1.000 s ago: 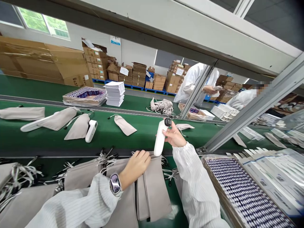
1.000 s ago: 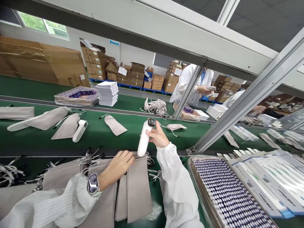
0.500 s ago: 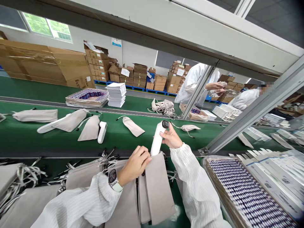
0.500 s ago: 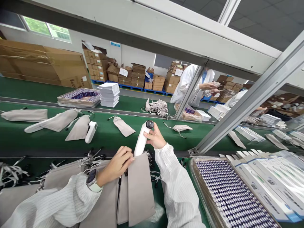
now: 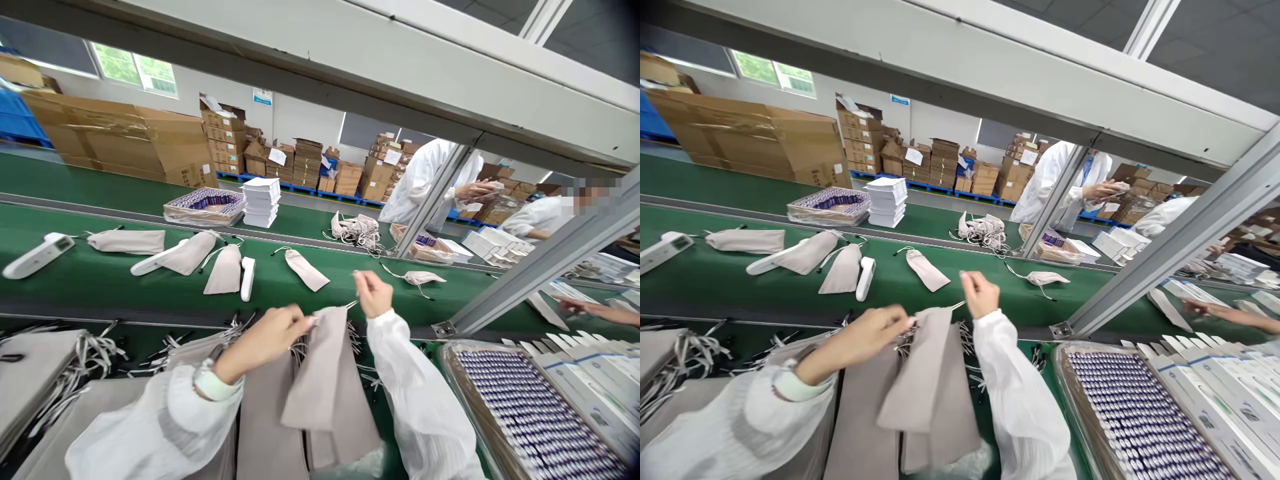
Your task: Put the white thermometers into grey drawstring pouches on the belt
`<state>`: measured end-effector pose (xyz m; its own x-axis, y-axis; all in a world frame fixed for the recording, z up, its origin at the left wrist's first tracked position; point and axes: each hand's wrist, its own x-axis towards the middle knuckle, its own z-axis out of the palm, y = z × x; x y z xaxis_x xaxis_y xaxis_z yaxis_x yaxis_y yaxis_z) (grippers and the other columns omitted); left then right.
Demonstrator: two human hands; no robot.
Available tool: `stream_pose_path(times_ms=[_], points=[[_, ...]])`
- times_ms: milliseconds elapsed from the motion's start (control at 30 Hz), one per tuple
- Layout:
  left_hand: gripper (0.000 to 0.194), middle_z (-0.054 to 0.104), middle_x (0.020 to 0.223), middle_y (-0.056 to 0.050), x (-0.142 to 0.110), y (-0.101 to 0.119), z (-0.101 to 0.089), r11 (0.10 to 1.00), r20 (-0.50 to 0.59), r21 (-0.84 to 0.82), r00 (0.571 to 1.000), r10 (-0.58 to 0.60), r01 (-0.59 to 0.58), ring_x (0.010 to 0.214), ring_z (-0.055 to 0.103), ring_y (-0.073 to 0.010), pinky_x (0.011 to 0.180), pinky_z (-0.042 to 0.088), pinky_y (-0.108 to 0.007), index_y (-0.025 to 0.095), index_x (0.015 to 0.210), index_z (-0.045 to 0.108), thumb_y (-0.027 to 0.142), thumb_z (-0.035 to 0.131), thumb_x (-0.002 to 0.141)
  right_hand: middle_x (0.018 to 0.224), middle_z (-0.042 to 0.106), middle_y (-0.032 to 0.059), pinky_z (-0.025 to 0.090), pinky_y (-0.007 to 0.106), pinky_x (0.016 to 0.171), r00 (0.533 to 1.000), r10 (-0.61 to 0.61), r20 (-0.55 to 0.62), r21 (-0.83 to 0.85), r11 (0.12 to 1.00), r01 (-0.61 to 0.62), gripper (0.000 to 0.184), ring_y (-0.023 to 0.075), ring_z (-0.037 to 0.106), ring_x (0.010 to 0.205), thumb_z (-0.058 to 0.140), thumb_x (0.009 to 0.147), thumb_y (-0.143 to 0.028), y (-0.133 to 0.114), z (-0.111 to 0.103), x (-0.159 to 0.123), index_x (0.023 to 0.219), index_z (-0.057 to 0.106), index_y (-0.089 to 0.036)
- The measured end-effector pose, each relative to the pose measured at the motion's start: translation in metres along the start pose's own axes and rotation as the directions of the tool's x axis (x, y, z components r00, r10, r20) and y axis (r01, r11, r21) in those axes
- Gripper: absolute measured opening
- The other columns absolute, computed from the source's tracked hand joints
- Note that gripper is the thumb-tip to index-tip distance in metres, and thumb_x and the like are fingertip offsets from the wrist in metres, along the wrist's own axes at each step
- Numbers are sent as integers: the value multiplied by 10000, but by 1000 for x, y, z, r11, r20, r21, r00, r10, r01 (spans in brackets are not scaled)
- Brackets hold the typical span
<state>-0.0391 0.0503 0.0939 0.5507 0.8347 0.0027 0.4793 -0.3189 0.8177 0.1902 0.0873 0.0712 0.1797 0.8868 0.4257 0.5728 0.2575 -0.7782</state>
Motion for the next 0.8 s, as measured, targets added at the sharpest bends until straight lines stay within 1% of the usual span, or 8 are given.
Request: stream_pose_path(times_ms=[67, 167, 333, 367, 433, 500, 600, 800], points=[[375, 326, 457, 54, -13, 11, -9, 970, 234, -226, 972, -37, 91, 384, 274, -70, 383, 213, -178, 148, 669, 519, 452, 358, 819, 502, 504, 5, 397, 237, 571, 993, 88, -82, -10, 996, -89, 387, 100, 451, 505, 458, 723, -502, 11, -13, 10, 651, 608, -153], [369, 240, 412, 77, -22, 20, -14, 857, 126, -509, 992, -22, 84, 366, 168, -54, 367, 150, -167, 155, 702, 504, 463, 345, 829, 505, 519, -1, 399, 232, 515, 964, 168, 205, 216, 953, -212, 465, 97, 453, 479, 400, 717, -564, 10, -5, 5, 775, 598, -148], [305, 360, 520, 48, -17, 21, -8, 833, -152, -529, 984, 92, -160, 431, 317, -64, 418, 269, -168, 168, 842, 530, 406, 340, 852, 848, 602, 9, 451, 280, 700, 520, -327, 789, 512, 818, -263, 487, 145, 561, 773, 713, 477, -373, -29, 54, -34, 897, 556, -182], [310, 390, 543, 37, -16, 21, -7, 863, -155, -469, 980, 127, -186, 463, 364, -73, 450, 310, -178, 164, 828, 539, 397, 336, 856, 838, 602, 8, 451, 287, 718, 529, -323, 785, 507, 826, -247, 414, 147, 566, 772, 714, 485, -333, -33, 58, -36, 839, 563, -179], [304, 475, 618, 12, -13, 19, -3, 934, -165, -276, 968, 188, -228, 572, 457, -102, 543, 373, -206, 163, 816, 555, 377, 343, 860, 815, 608, 8, 456, 289, 720, 755, -85, 650, 357, 911, -205, 364, 151, 576, 753, 682, 529, -331, -32, 49, -29, 838, 555, -185], [267, 544, 747, -10, -8, 11, 7, 962, -191, -22, 945, 264, -273, 716, 503, -131, 650, 395, -234, 174, 840, 558, 338, 349, 868, 902, 601, 27, 448, 288, 742, 955, 235, 183, 73, 965, -251, 451, 165, 572, 821, 620, 585, -387, -18, 25, -10, 978, 507, -197], [219, 564, 956, -35, 6, -15, 36, 854, -156, 378, 885, 439, -357, 921, 483, -158, 800, 368, -289, 182, 983, 526, 243, 343, 879, 1086, 515, 139, 378, 392, 824, 907, 380, -180, -151, 901, -408, 620, 250, 499, 998, 504, 668, -442, 15, -13, 16, 1184, 320, -151], [206, 488, 1150, -60, 25, -61, 75, 625, 4, 678, 853, 523, -386, 1147, 333, -191, 887, 312, -335, 158, 992, 503, 86, 448, 807, 1013, 525, 182, 305, 454, 841, 862, 460, -211, -438, 744, -504, 585, 317, 472, 1001, 538, 630, -253, 64, -19, 12, 1178, 382, -119]])
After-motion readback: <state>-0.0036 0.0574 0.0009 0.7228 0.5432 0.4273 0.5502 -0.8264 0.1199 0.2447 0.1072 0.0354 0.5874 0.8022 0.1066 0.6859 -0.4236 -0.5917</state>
